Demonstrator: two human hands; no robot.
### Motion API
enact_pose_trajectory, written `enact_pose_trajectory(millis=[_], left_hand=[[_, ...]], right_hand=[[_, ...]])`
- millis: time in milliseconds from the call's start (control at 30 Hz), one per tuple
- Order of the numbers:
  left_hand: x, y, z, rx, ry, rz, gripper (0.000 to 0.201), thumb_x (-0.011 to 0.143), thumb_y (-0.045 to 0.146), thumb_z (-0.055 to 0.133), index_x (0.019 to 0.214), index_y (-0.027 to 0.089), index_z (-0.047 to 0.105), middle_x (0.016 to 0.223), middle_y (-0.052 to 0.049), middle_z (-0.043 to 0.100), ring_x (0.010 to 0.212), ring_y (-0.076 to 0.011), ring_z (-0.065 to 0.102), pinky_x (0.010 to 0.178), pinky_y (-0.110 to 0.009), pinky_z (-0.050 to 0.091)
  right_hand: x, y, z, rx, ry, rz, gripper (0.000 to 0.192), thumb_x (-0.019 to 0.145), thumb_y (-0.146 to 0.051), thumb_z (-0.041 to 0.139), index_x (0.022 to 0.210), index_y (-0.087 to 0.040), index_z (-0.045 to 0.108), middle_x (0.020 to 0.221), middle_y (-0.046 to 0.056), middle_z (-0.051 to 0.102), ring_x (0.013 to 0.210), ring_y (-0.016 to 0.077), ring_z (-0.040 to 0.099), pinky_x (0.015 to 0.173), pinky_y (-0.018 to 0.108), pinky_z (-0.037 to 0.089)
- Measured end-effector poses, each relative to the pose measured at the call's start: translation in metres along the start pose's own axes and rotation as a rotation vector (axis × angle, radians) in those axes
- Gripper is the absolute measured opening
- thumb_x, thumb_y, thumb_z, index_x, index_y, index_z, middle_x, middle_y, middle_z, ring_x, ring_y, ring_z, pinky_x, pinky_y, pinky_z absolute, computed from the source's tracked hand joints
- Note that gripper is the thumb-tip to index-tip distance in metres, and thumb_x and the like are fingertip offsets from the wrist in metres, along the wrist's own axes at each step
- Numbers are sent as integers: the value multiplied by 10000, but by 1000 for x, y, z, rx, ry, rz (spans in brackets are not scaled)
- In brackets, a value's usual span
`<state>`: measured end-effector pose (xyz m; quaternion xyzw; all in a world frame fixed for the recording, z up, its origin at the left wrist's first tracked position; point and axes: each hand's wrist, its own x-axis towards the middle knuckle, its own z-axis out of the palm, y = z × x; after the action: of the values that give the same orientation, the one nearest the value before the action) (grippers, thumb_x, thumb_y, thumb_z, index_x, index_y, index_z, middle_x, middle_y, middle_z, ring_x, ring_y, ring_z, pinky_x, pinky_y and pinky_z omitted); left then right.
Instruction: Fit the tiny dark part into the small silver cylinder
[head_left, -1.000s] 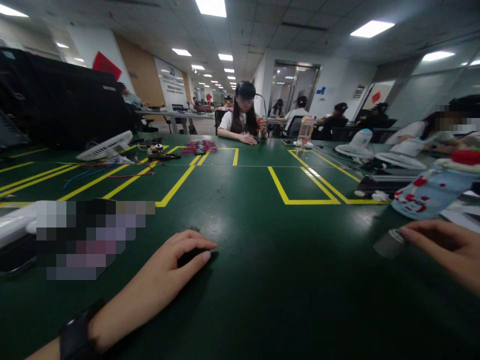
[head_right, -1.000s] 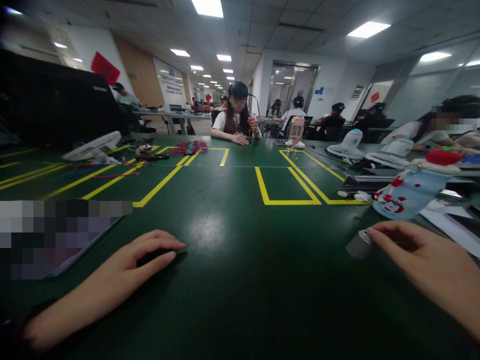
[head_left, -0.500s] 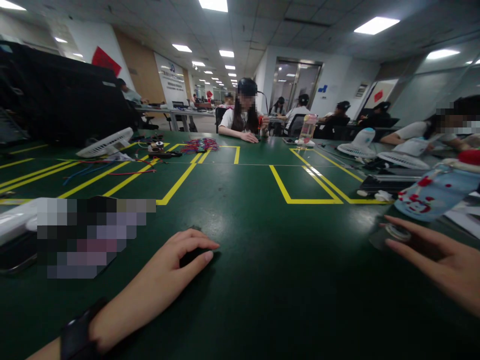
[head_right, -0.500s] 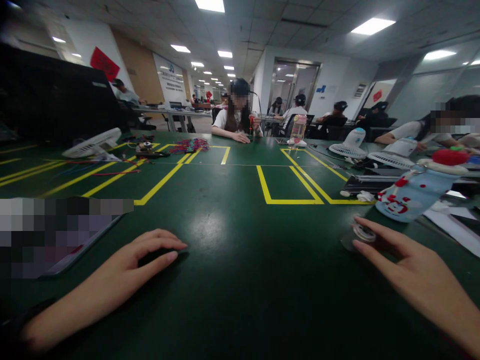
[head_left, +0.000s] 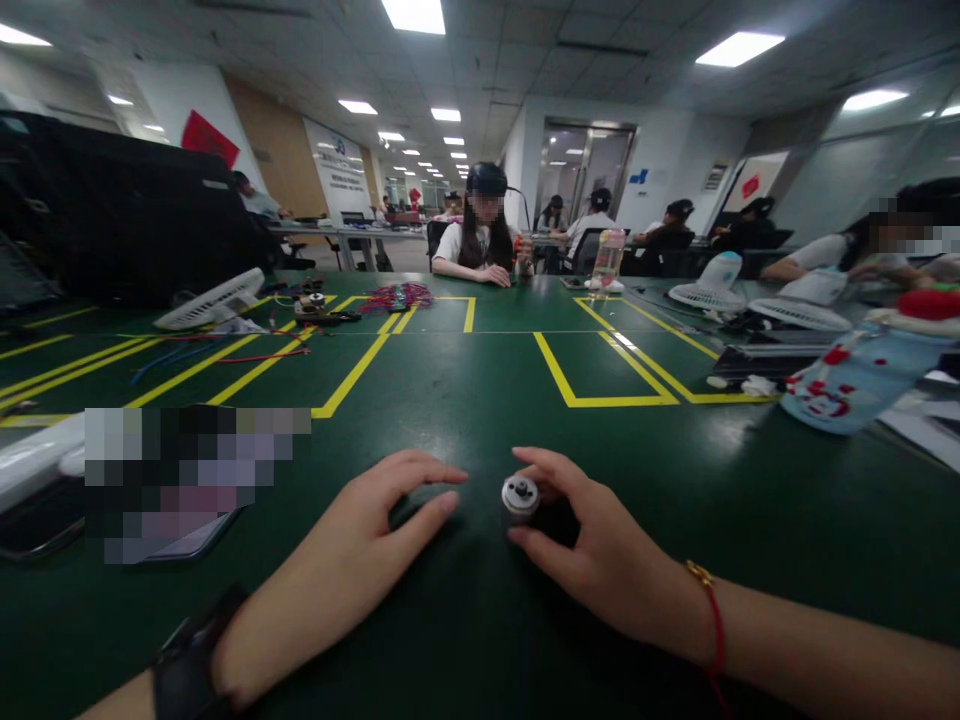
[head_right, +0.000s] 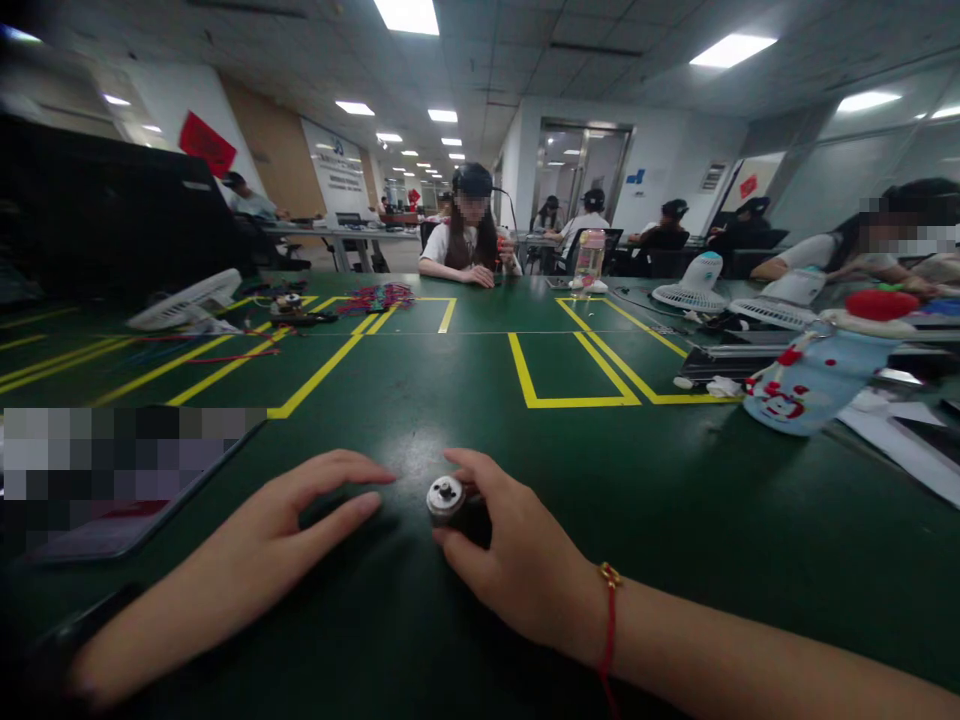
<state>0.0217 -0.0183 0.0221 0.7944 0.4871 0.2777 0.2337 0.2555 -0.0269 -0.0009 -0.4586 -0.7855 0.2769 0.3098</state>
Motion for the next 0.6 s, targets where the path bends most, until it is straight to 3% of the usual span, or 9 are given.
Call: enact_pose_trajectory(millis=[133,233,333,467,600], left_hand=[[19,36,15,-50,-29,140,163,907,255,546,1022,276,660,1031,-2,649,963,-182,593,874,-327,467],[27,43,17,-86,19,171,147,896,205,563,935,254,696,957,-4,650,899,-168,604,819,-295,477],[23,27,13,-83,65,132,145,884,238,590,952,282,711,976,-3,647,908,-173,608,821,-306,484],[12,-3,22,64,-46,75,195,857,296,630,1008,380,720,1183,6,630,1076,-228,569,945,-421,439],[9,-13,34,218,-96,110,234,849,347,636,1046,462,689,1337,33,565,1215,-280,483,1010,-523,362]], right_hand=[[1,9,3,101,12,13,665,763,-290,663,1314,-306,292,1125,-27,595,1003,92,570,912,270,466],[2,9,2,150,-1,-2,586,776,-250,643,1269,-296,331,1127,-28,592,998,85,570,895,252,470],[1,6,-1,116,14,-31,545,782,-211,614,1256,-315,367,1119,-40,582,962,74,570,861,232,473],[-1,3,1,36,35,-69,488,791,-199,577,1235,-331,422,1155,-45,559,989,76,554,883,229,462],[-4,3,-4,-30,55,-57,435,806,-250,571,1219,-332,461,1182,-42,556,1046,87,543,917,231,458]])
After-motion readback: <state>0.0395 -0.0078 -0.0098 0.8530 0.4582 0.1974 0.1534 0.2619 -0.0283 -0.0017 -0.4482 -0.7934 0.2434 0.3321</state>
